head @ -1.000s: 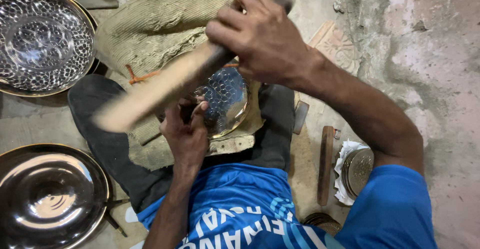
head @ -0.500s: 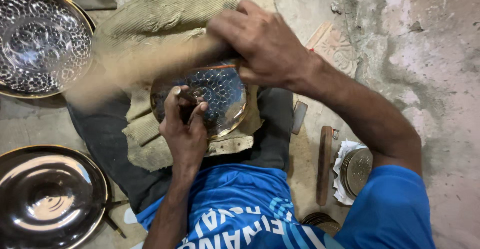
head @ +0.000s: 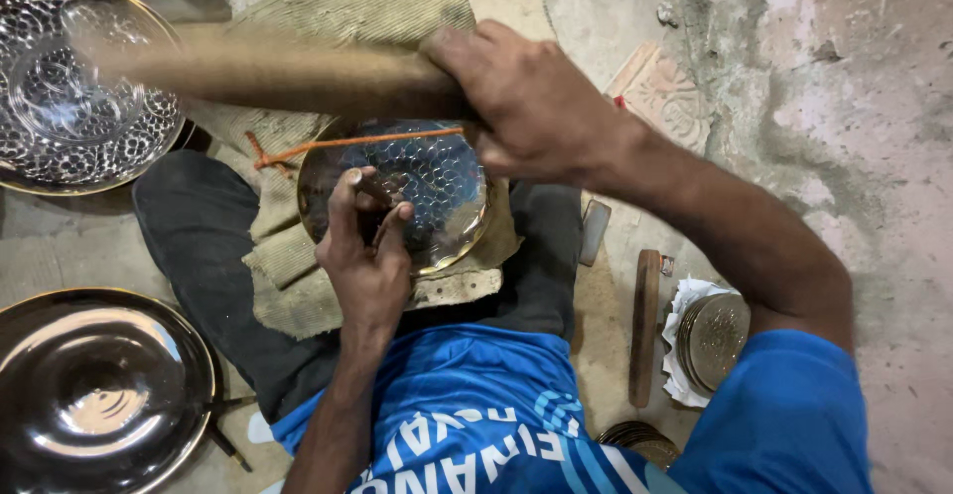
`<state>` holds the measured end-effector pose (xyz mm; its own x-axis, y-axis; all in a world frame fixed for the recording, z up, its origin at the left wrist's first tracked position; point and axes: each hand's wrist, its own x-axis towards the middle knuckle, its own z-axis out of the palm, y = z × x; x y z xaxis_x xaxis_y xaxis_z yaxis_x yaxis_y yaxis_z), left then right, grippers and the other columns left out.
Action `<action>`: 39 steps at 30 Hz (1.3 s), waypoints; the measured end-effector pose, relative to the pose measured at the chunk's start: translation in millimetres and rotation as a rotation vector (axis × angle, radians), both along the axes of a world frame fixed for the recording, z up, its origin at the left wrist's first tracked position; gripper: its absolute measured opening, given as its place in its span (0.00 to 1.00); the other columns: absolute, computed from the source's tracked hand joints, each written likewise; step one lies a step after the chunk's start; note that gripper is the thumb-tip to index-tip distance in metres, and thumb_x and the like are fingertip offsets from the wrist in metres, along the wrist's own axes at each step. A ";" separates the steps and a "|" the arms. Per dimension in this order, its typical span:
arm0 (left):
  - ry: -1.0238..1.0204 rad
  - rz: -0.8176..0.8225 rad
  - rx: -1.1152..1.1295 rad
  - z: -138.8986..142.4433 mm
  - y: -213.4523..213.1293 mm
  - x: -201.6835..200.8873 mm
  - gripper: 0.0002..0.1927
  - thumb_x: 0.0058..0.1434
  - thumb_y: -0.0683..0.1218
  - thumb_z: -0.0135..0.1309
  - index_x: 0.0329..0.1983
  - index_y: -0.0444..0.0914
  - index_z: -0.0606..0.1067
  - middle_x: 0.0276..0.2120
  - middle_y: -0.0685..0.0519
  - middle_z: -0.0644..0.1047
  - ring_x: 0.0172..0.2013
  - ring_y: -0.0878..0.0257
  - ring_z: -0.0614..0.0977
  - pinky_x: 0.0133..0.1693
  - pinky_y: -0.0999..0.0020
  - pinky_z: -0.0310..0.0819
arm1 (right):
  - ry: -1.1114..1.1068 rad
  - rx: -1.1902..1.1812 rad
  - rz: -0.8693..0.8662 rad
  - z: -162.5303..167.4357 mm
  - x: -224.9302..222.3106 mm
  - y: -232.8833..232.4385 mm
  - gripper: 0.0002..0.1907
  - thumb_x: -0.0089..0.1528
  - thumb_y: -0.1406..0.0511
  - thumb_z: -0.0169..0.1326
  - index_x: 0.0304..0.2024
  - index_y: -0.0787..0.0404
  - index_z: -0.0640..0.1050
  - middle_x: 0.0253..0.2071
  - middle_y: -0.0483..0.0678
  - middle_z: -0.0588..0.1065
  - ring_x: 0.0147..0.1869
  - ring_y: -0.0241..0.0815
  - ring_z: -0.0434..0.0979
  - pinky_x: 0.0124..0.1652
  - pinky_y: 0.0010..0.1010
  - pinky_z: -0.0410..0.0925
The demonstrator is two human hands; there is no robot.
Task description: The person hammers a metal plate with a wooden mallet while holding a small metal tool against the plate's surface. The plate is placed on a cloth on the floor, and the person repeatedly strikes the tool to create a patterned texture.
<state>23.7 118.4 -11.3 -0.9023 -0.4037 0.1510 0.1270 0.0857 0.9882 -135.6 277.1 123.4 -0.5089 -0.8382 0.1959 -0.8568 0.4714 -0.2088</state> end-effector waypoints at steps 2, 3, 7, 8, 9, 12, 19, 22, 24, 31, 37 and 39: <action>0.026 0.047 -0.116 -2.0 -0.5 -0.2 0.19 0.65 0.35 0.60 0.56 0.39 0.70 0.39 0.51 0.79 0.38 0.61 0.83 0.40 0.66 0.80 | 0.274 0.200 0.031 0.3 1.4 -2.0 0.19 0.60 0.66 0.60 0.53 0.58 0.73 0.40 0.49 0.76 0.48 0.49 0.76 0.44 0.46 0.75; 0.044 0.066 -0.174 -3.6 -1.4 -0.9 0.16 0.65 0.34 0.60 0.52 0.38 0.71 0.38 0.52 0.80 0.38 0.61 0.83 0.41 0.65 0.79 | 0.415 0.301 0.041 0.7 1.5 -2.3 0.14 0.64 0.64 0.61 0.51 0.54 0.75 0.40 0.46 0.76 0.48 0.47 0.76 0.43 0.46 0.74; 0.028 0.037 -0.139 -8.4 -0.5 0.6 0.20 0.63 0.33 0.59 0.58 0.32 0.70 0.37 0.50 0.77 0.38 0.62 0.81 0.40 0.69 0.78 | 0.208 0.209 -0.012 -1.2 6.4 0.2 0.17 0.61 0.66 0.60 0.52 0.60 0.75 0.43 0.51 0.77 0.45 0.49 0.76 0.41 0.42 0.74; 0.045 0.020 -0.083 -8.0 -0.5 1.4 0.18 0.62 0.31 0.55 0.55 0.32 0.71 0.38 0.50 0.77 0.40 0.63 0.82 0.43 0.70 0.82 | 0.329 0.317 -0.010 -2.9 10.0 2.6 0.13 0.65 0.63 0.60 0.50 0.57 0.75 0.41 0.49 0.77 0.45 0.49 0.76 0.40 0.42 0.74; 0.067 0.000 -0.027 -6.8 -0.3 0.5 0.17 0.61 0.30 0.50 0.52 0.32 0.71 0.39 0.50 0.78 0.42 0.63 0.84 0.47 0.70 0.85 | 0.453 0.426 -0.013 -5.2 14.1 5.7 0.10 0.69 0.59 0.61 0.48 0.54 0.76 0.39 0.48 0.76 0.46 0.48 0.77 0.39 0.42 0.74; -0.020 0.009 0.244 3.7 -7.0 -1.8 0.14 0.69 0.33 0.60 0.56 0.30 0.75 0.37 0.49 0.81 0.33 0.65 0.80 0.35 0.72 0.75 | 0.271 0.249 -0.091 -10.4 28.2 33.2 0.21 0.57 0.66 0.64 0.52 0.52 0.76 0.43 0.48 0.79 0.44 0.48 0.77 0.41 0.40 0.74; 0.089 -0.634 -0.389 32.1 -50.0 -61.7 0.32 0.58 0.33 0.60 0.66 0.42 0.74 0.43 0.48 0.85 0.37 0.62 0.88 0.40 0.65 0.85 | -0.408 -0.377 -0.565 -75.7 82.6 95.0 0.27 0.62 0.60 0.67 0.59 0.61 0.71 0.40 0.48 0.78 0.42 0.40 0.80 0.44 0.30 0.72; 0.189 -0.913 -0.574 40.1 -48.7 -88.3 0.34 0.55 0.32 0.56 0.65 0.46 0.73 0.51 0.47 0.83 0.38 0.60 0.88 0.38 0.63 0.85 | -0.490 -0.532 -0.703 -117.0 124.6 106.0 0.25 0.62 0.62 0.67 0.56 0.64 0.71 0.37 0.47 0.75 0.40 0.37 0.74 0.42 0.28 0.70; 0.149 -1.053 -0.674 48.5 -48.4 -98.6 0.38 0.52 0.28 0.49 0.66 0.46 0.72 0.48 0.48 0.84 0.34 0.62 0.88 0.34 0.61 0.86 | -0.567 -0.621 -0.827 -140.4 147.8 109.4 0.24 0.61 0.63 0.67 0.53 0.65 0.71 0.35 0.45 0.74 0.37 0.32 0.73 0.39 0.25 0.69; -0.259 -1.175 -0.884 72.1 -40.2 -102.2 0.32 0.62 0.39 0.53 0.68 0.55 0.68 0.39 0.50 0.85 0.26 0.56 0.86 0.30 0.55 0.85 | -0.555 -0.770 -0.836 -167.4 179.6 117.5 0.24 0.61 0.68 0.65 0.56 0.66 0.70 0.38 0.43 0.76 0.39 0.32 0.76 0.40 0.25 0.70; -0.040 -1.149 -0.819 65.1 -43.1 -102.5 0.33 0.59 0.35 0.54 0.66 0.51 0.69 0.39 0.47 0.85 0.31 0.56 0.87 0.33 0.54 0.85 | -0.405 -0.559 -0.800 -141.1 161.9 129.3 0.20 0.63 0.67 0.64 0.55 0.64 0.73 0.35 0.48 0.76 0.37 0.37 0.76 0.39 0.29 0.71; 0.017 -1.130 -0.792 61.5 -44.0 -100.8 0.32 0.58 0.34 0.53 0.65 0.50 0.70 0.39 0.46 0.85 0.34 0.55 0.88 0.35 0.54 0.85 | -0.259 -0.570 -0.766 -129.1 156.8 131.9 0.19 0.62 0.67 0.65 0.53 0.64 0.75 0.38 0.52 0.77 0.40 0.41 0.76 0.42 0.32 0.71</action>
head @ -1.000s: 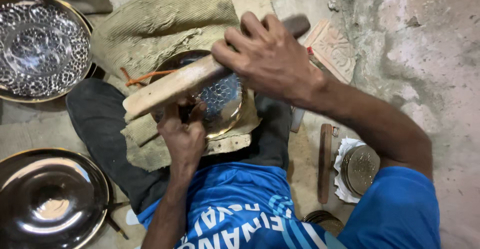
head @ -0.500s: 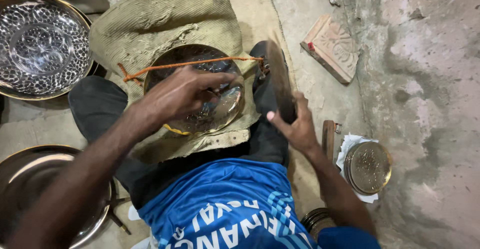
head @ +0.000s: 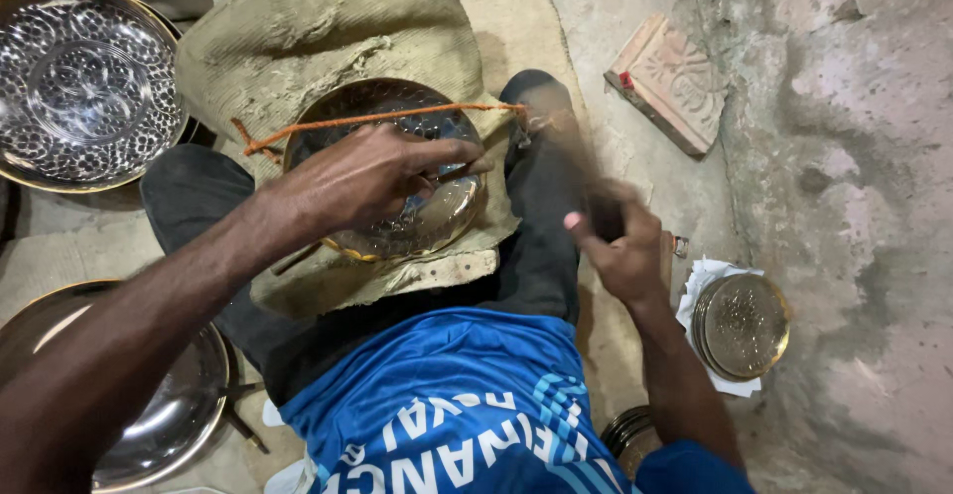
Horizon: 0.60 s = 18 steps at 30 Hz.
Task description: The person hammers a metal plate with a wooden mallet while holding a small metal tool against the plate's surface. The plate is placed on a cloth on the floor, and the person repeatedly strikes the tool to create a patterned texture.
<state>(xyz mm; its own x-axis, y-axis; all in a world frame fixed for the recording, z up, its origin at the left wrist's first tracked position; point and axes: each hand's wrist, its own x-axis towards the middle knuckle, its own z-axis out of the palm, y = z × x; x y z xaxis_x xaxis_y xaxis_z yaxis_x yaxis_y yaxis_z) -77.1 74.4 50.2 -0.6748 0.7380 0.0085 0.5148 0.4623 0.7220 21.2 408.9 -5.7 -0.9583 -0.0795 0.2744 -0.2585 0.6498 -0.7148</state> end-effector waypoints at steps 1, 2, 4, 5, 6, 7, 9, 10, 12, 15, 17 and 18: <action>-0.009 0.001 -0.011 -1.6 0.4 0.6 0.32 0.58 0.34 0.53 0.65 0.50 0.71 0.39 0.46 0.85 0.34 0.55 0.88 0.35 0.54 0.85 | -0.052 0.051 0.013 5.7 -1.7 1.1 0.19 0.62 0.67 0.65 0.54 0.64 0.75 0.38 0.53 0.77 0.39 0.41 0.77 0.41 0.32 0.71; -0.017 0.009 -0.022 -2.9 -0.3 1.3 0.31 0.59 0.34 0.54 0.64 0.50 0.71 0.38 0.47 0.85 0.35 0.54 0.88 0.35 0.54 0.85 | -0.102 0.103 0.032 10.9 -4.5 2.0 0.19 0.62 0.66 0.64 0.54 0.65 0.76 0.37 0.53 0.78 0.38 0.41 0.79 0.40 0.32 0.72; -0.021 0.040 0.004 -4.9 -2.1 2.8 0.31 0.59 0.32 0.52 0.64 0.50 0.71 0.40 0.47 0.85 0.35 0.54 0.88 0.34 0.56 0.87 | -0.119 0.184 0.088 18.7 -7.4 2.9 0.21 0.60 0.66 0.64 0.54 0.65 0.76 0.37 0.54 0.78 0.38 0.43 0.80 0.39 0.32 0.72; -0.019 0.058 0.043 -5.9 -2.9 4.3 0.32 0.59 0.30 0.51 0.64 0.50 0.71 0.41 0.46 0.85 0.35 0.55 0.88 0.34 0.58 0.88 | -0.090 0.215 0.118 21.3 -7.9 3.9 0.23 0.58 0.65 0.65 0.54 0.64 0.77 0.37 0.55 0.79 0.39 0.45 0.81 0.39 0.32 0.72; -0.020 0.077 0.083 -6.6 -3.9 5.6 0.33 0.58 0.28 0.50 0.64 0.50 0.72 0.43 0.46 0.84 0.35 0.55 0.89 0.34 0.60 0.89 | -0.062 0.247 0.151 22.4 -8.9 4.7 0.25 0.55 0.65 0.66 0.54 0.64 0.77 0.37 0.55 0.79 0.40 0.47 0.82 0.39 0.33 0.72; -0.026 0.108 0.119 -7.0 -6.3 7.1 0.34 0.57 0.29 0.52 0.64 0.48 0.71 0.42 0.46 0.85 0.37 0.56 0.89 0.37 0.59 0.88 | -0.101 0.206 0.126 21.6 -10.7 5.7 0.24 0.57 0.65 0.66 0.54 0.65 0.76 0.37 0.55 0.79 0.39 0.46 0.82 0.38 0.33 0.72; -0.039 0.155 0.190 -7.3 -10.5 9.1 0.35 0.56 0.30 0.55 0.65 0.46 0.69 0.39 0.46 0.85 0.39 0.56 0.89 0.42 0.58 0.86 | -0.180 0.122 0.060 15.9 -14.8 7.5 0.23 0.61 0.64 0.67 0.54 0.66 0.73 0.35 0.54 0.78 0.36 0.45 0.82 0.37 0.33 0.72; -0.010 0.136 0.195 -7.7 -11.1 9.7 0.34 0.55 0.30 0.57 0.65 0.45 0.69 0.41 0.44 0.84 0.40 0.55 0.88 0.42 0.58 0.85 | -0.110 0.192 0.094 12.7 -18.3 10.1 0.24 0.59 0.65 0.67 0.54 0.64 0.74 0.37 0.55 0.79 0.38 0.45 0.82 0.38 0.33 0.72; 0.046 0.109 0.202 -7.5 -12.6 11.4 0.34 0.53 0.31 0.59 0.64 0.44 0.69 0.47 0.42 0.83 0.41 0.51 0.87 0.40 0.57 0.84 | 0.028 0.329 0.173 5.3 -27.2 15.5 0.26 0.55 0.67 0.68 0.55 0.62 0.76 0.41 0.57 0.81 0.41 0.46 0.83 0.40 0.33 0.73; -0.033 0.104 0.185 -7.4 -12.7 12.4 0.41 0.46 0.25 0.49 0.64 0.44 0.69 0.50 0.43 0.82 0.41 0.54 0.88 0.40 0.58 0.85 | -0.185 -0.217 -0.058 -5.8 -36.7 15.5 0.19 0.62 0.69 0.68 0.49 0.65 0.72 0.33 0.52 0.75 0.36 0.36 0.75 0.38 0.30 0.70; 0.013 0.113 0.170 -8.3 -12.4 12.4 0.41 0.47 0.26 0.52 0.65 0.45 0.69 0.48 0.43 0.83 0.42 0.52 0.87 0.40 0.56 0.84 | -0.246 -0.333 0.026 -5.9 -41.4 14.1 0.14 0.64 0.70 0.65 0.46 0.65 0.72 0.33 0.47 0.76 0.35 0.35 0.78 0.37 0.27 0.71; 0.037 0.116 0.162 -9.1 -12.6 12.7 0.42 0.47 0.26 0.53 0.66 0.45 0.69 0.47 0.43 0.83 0.42 0.51 0.87 0.40 0.54 0.84 | -0.276 -0.391 0.067 -4.2 -42.9 12.2 0.12 0.65 0.70 0.64 0.45 0.65 0.72 0.33 0.45 0.77 0.34 0.34 0.80 0.37 0.26 0.72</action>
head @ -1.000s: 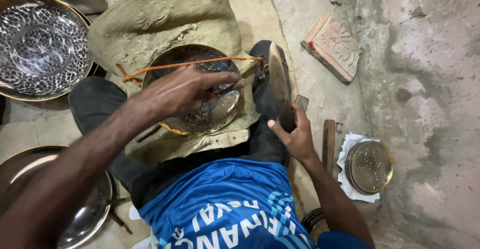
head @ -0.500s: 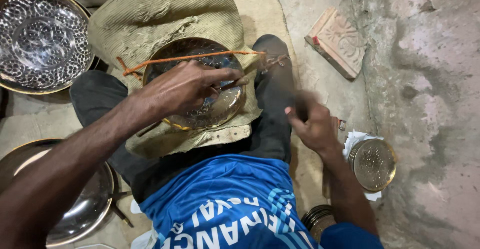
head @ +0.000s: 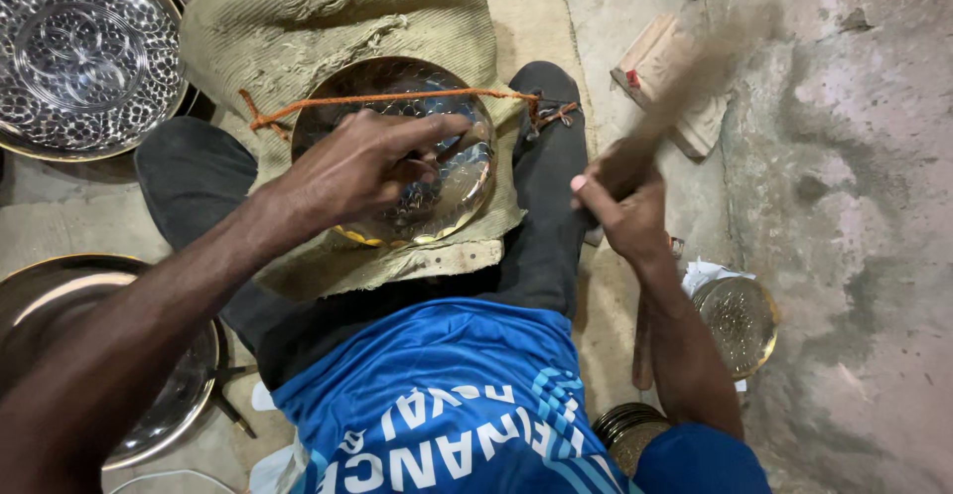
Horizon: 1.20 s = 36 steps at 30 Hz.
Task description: The person hammers a metal plate with a wooden mallet while holding a small metal tool against the plate's surface. The plate is placed on a cloth on the floor, and the person repeatedly strikes the tool to create a patterned texture.
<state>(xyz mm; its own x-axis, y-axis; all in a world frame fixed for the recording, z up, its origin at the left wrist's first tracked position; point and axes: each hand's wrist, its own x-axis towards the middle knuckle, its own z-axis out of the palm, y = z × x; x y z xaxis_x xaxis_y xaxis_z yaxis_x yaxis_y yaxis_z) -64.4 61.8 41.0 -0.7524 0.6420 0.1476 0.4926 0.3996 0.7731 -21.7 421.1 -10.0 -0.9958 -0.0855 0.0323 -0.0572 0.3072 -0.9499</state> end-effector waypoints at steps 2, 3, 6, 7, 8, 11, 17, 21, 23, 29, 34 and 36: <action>-0.003 -0.003 -0.009 -3.0 1.5 -2.5 0.43 0.45 0.25 0.50 0.66 0.45 0.68 0.49 0.43 0.82 0.42 0.52 0.87 0.41 0.57 0.85 | 0.236 0.338 0.073 7.1 -3.2 -2.9 0.13 0.62 0.71 0.65 0.46 0.65 0.75 0.36 0.44 0.77 0.37 0.34 0.80 0.38 0.27 0.72; -0.013 -0.008 -0.015 -5.0 2.1 -1.7 0.44 0.45 0.25 0.49 0.67 0.44 0.67 0.50 0.43 0.82 0.42 0.53 0.87 0.42 0.58 0.86 | 0.344 0.506 0.108 10.9 -2.9 -5.0 0.14 0.61 0.71 0.66 0.46 0.65 0.77 0.37 0.43 0.78 0.38 0.35 0.80 0.39 0.27 0.72; -0.045 0.039 -0.114 -10.6 3.9 -2.0 0.36 0.57 0.31 0.56 0.67 0.49 0.68 0.47 0.45 0.83 0.41 0.52 0.87 0.38 0.57 0.86 | 0.041 0.011 -0.037 15.5 -1.3 -17.6 0.14 0.62 0.68 0.66 0.44 0.61 0.73 0.34 0.43 0.76 0.35 0.31 0.78 0.36 0.26 0.72; -0.048 0.029 -0.117 -11.8 4.1 -2.4 0.38 0.55 0.30 0.53 0.68 0.49 0.68 0.47 0.46 0.83 0.41 0.53 0.87 0.38 0.58 0.86 | 0.120 0.221 0.007 17.4 0.5 -19.3 0.15 0.60 0.68 0.67 0.45 0.62 0.75 0.33 0.44 0.76 0.34 0.32 0.78 0.35 0.27 0.72; -0.049 0.020 -0.122 -12.5 4.2 -3.2 0.39 0.54 0.28 0.51 0.68 0.50 0.68 0.46 0.46 0.83 0.40 0.54 0.88 0.38 0.59 0.87 | 0.203 0.431 0.052 19.7 1.8 -19.8 0.16 0.59 0.68 0.68 0.45 0.63 0.77 0.33 0.46 0.77 0.34 0.33 0.78 0.35 0.28 0.71; -0.034 0.003 -0.082 -11.7 3.0 -3.2 0.44 0.48 0.25 0.48 0.68 0.49 0.68 0.45 0.46 0.84 0.40 0.54 0.88 0.40 0.59 0.87 | 0.175 0.293 0.014 20.4 7.9 -24.9 0.12 0.65 0.66 0.68 0.41 0.64 0.77 0.31 0.50 0.75 0.33 0.35 0.75 0.34 0.29 0.69; -0.041 -0.025 -0.083 -6.3 2.9 -3.3 0.46 0.46 0.26 0.50 0.68 0.50 0.67 0.44 0.46 0.84 0.38 0.54 0.88 0.41 0.59 0.86 | 0.224 0.342 0.003 23.9 13.7 -32.0 0.19 0.63 0.61 0.67 0.49 0.65 0.74 0.33 0.49 0.75 0.35 0.39 0.75 0.36 0.29 0.70; -0.019 -0.030 -0.079 -6.8 1.2 -5.0 0.45 0.48 0.26 0.48 0.70 0.48 0.67 0.44 0.46 0.84 0.39 0.53 0.88 0.41 0.59 0.85 | 0.287 0.627 0.193 27.3 13.8 -34.9 0.21 0.64 0.60 0.66 0.51 0.67 0.75 0.34 0.48 0.75 0.37 0.33 0.75 0.35 0.28 0.69; 0.021 -0.051 -0.014 -8.0 0.4 -5.8 0.45 0.45 0.26 0.48 0.69 0.45 0.67 0.46 0.43 0.83 0.40 0.53 0.88 0.43 0.59 0.86 | 0.250 0.494 0.057 28.5 13.7 -35.1 0.22 0.63 0.60 0.68 0.51 0.67 0.75 0.32 0.49 0.74 0.34 0.36 0.71 0.35 0.30 0.69; 0.045 -0.045 0.001 -9.5 -1.1 -7.1 0.45 0.42 0.27 0.50 0.68 0.41 0.69 0.44 0.42 0.83 0.38 0.51 0.87 0.42 0.55 0.84 | 0.163 0.428 0.140 30.5 14.8 -32.9 0.22 0.62 0.61 0.67 0.50 0.66 0.74 0.34 0.46 0.78 0.34 0.33 0.76 0.36 0.29 0.71; 0.024 -0.048 -0.009 -7.9 -1.2 -6.9 0.44 0.45 0.26 0.50 0.68 0.42 0.70 0.41 0.44 0.84 0.38 0.52 0.88 0.41 0.56 0.84 | 0.150 0.318 0.148 29.7 19.5 -33.9 0.18 0.64 0.65 0.67 0.49 0.65 0.73 0.38 0.49 0.76 0.40 0.35 0.76 0.42 0.30 0.71; 0.086 -0.055 0.011 -6.8 -0.9 -7.6 0.43 0.45 0.27 0.52 0.67 0.41 0.70 0.42 0.42 0.84 0.36 0.51 0.87 0.41 0.55 0.84 | 0.169 0.458 0.172 30.2 20.4 -33.7 0.23 0.59 0.64 0.68 0.52 0.66 0.73 0.37 0.46 0.78 0.40 0.33 0.79 0.41 0.28 0.71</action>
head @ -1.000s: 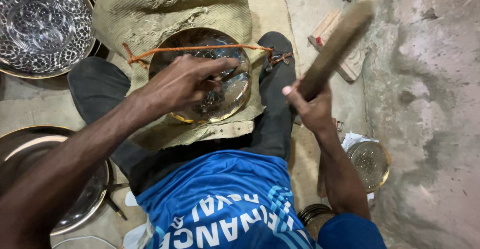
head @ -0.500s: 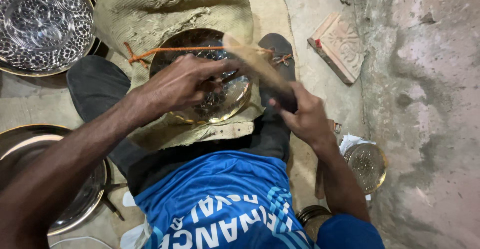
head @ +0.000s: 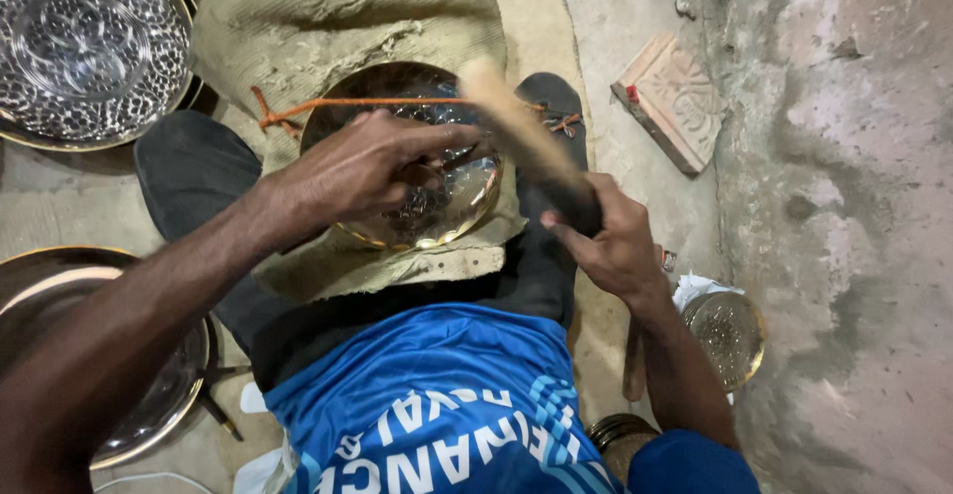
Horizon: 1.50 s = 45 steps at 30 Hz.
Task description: The person hammers a metal plate with a wooden mallet while holding a small metal tool against the plate's surface. The plate is placed on a cloth on the floor, and the person repeatedly strikes the tool to create a patterned texture.
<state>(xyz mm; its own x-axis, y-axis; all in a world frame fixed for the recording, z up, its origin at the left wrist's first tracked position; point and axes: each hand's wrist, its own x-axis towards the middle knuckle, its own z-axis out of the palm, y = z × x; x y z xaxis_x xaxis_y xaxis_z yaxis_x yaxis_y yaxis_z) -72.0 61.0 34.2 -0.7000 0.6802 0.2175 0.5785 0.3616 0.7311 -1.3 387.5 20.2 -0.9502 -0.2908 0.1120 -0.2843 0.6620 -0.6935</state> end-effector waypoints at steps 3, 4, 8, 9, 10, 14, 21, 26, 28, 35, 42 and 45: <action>-0.144 0.015 -0.066 2.3 0.8 -1.1 0.47 0.42 0.26 0.50 0.69 0.43 0.68 0.37 0.45 0.85 0.34 0.52 0.87 0.41 0.57 0.84 | -0.109 -0.412 -0.047 0.5 1.1 -0.6 0.18 0.66 0.64 0.66 0.51 0.62 0.71 0.42 0.48 0.73 0.45 0.35 0.75 0.45 0.28 0.71; -0.123 0.013 -0.052 3.1 1.8 -1.1 0.44 0.45 0.27 0.51 0.69 0.43 0.69 0.38 0.44 0.85 0.33 0.52 0.87 0.40 0.57 0.84 | -0.046 -0.225 -0.024 1.8 1.7 0.2 0.20 0.64 0.64 0.66 0.51 0.63 0.72 0.41 0.47 0.74 0.44 0.35 0.76 0.44 0.28 0.71; -0.071 0.009 -0.018 6.9 4.3 -0.9 0.37 0.53 0.31 0.56 0.67 0.44 0.71 0.39 0.42 0.84 0.33 0.51 0.87 0.38 0.54 0.82 | -0.038 -0.294 -0.056 2.7 6.7 0.1 0.23 0.64 0.64 0.67 0.54 0.64 0.69 0.39 0.48 0.74 0.41 0.37 0.75 0.41 0.30 0.70; -0.074 0.011 -0.012 7.7 4.0 -0.5 0.36 0.53 0.31 0.56 0.67 0.44 0.71 0.38 0.42 0.84 0.33 0.51 0.87 0.39 0.54 0.82 | -0.106 -0.514 -0.093 1.2 8.6 -1.5 0.23 0.65 0.64 0.66 0.54 0.63 0.68 0.40 0.49 0.73 0.41 0.38 0.74 0.42 0.31 0.70; -0.090 0.012 -0.040 8.5 4.2 -0.4 0.36 0.53 0.31 0.56 0.66 0.44 0.71 0.38 0.42 0.84 0.33 0.51 0.86 0.38 0.53 0.82 | -0.062 -0.267 -0.062 2.8 9.3 1.2 0.23 0.63 0.64 0.67 0.54 0.64 0.69 0.38 0.51 0.74 0.40 0.40 0.76 0.40 0.32 0.70; -0.046 -0.003 0.003 10.5 3.4 -1.2 0.34 0.53 0.31 0.57 0.65 0.43 0.73 0.38 0.41 0.83 0.34 0.49 0.86 0.38 0.51 0.80 | -0.072 -0.025 -0.111 4.3 10.2 7.0 0.23 0.60 0.63 0.68 0.51 0.65 0.72 0.34 0.57 0.77 0.36 0.50 0.78 0.37 0.36 0.71; -0.058 0.003 0.023 11.9 4.2 -1.9 0.39 0.47 0.29 0.54 0.65 0.43 0.72 0.34 0.44 0.84 0.35 0.51 0.87 0.40 0.51 0.80 | -0.037 -0.035 -0.047 12.3 11.5 8.3 0.23 0.62 0.63 0.65 0.53 0.65 0.71 0.36 0.56 0.81 0.38 0.52 0.84 0.41 0.37 0.74; -0.132 0.040 -0.036 9.7 1.5 -1.1 0.36 0.53 0.32 0.55 0.67 0.45 0.71 0.38 0.44 0.84 0.34 0.53 0.87 0.39 0.54 0.83 | 0.027 0.200 -0.035 15.0 18.3 7.9 0.27 0.59 0.64 0.67 0.57 0.66 0.72 0.39 0.58 0.81 0.42 0.51 0.84 0.41 0.37 0.73; -0.101 0.038 -0.002 7.4 -0.3 0.1 0.32 0.57 0.34 0.58 0.66 0.44 0.71 0.40 0.44 0.84 0.35 0.52 0.87 0.40 0.54 0.83 | 0.040 0.113 -0.032 11.5 17.7 10.8 0.27 0.60 0.64 0.67 0.57 0.65 0.71 0.40 0.57 0.81 0.43 0.48 0.85 0.42 0.35 0.74; -0.074 0.043 -0.043 -1.0 -1.4 0.6 0.44 0.44 0.27 0.50 0.68 0.42 0.69 0.38 0.45 0.84 0.36 0.52 0.87 0.40 0.55 0.84 | -0.103 -0.330 -0.101 -6.7 6.0 19.5 0.21 0.65 0.63 0.66 0.54 0.65 0.72 0.38 0.52 0.79 0.41 0.42 0.82 0.43 0.31 0.75; -0.021 0.034 0.027 4.9 -3.9 1.7 0.42 0.45 0.27 0.51 0.67 0.40 0.70 0.37 0.42 0.84 0.35 0.50 0.87 0.40 0.55 0.82 | -0.299 -0.613 -0.125 5.4 0.5 19.8 0.22 0.63 0.65 0.64 0.53 0.61 0.67 0.37 0.47 0.74 0.31 0.36 0.74 0.28 0.28 0.68; -0.037 0.021 -0.010 9.2 -3.4 1.8 0.33 0.55 0.32 0.57 0.66 0.41 0.72 0.35 0.41 0.83 0.33 0.47 0.85 0.37 0.51 0.78 | 0.088 0.321 0.067 11.9 2.2 21.4 0.22 0.59 0.64 0.67 0.51 0.65 0.73 0.31 0.56 0.77 0.34 0.47 0.80 0.34 0.35 0.71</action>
<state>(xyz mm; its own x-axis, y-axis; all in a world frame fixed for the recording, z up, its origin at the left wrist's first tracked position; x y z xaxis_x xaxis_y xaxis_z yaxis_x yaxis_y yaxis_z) -70.2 57.5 43.4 -0.7220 0.6669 0.1843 0.5428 0.3808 0.7485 1.0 408.9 32.1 -0.9184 -0.3863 0.0855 -0.3845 0.8203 -0.4234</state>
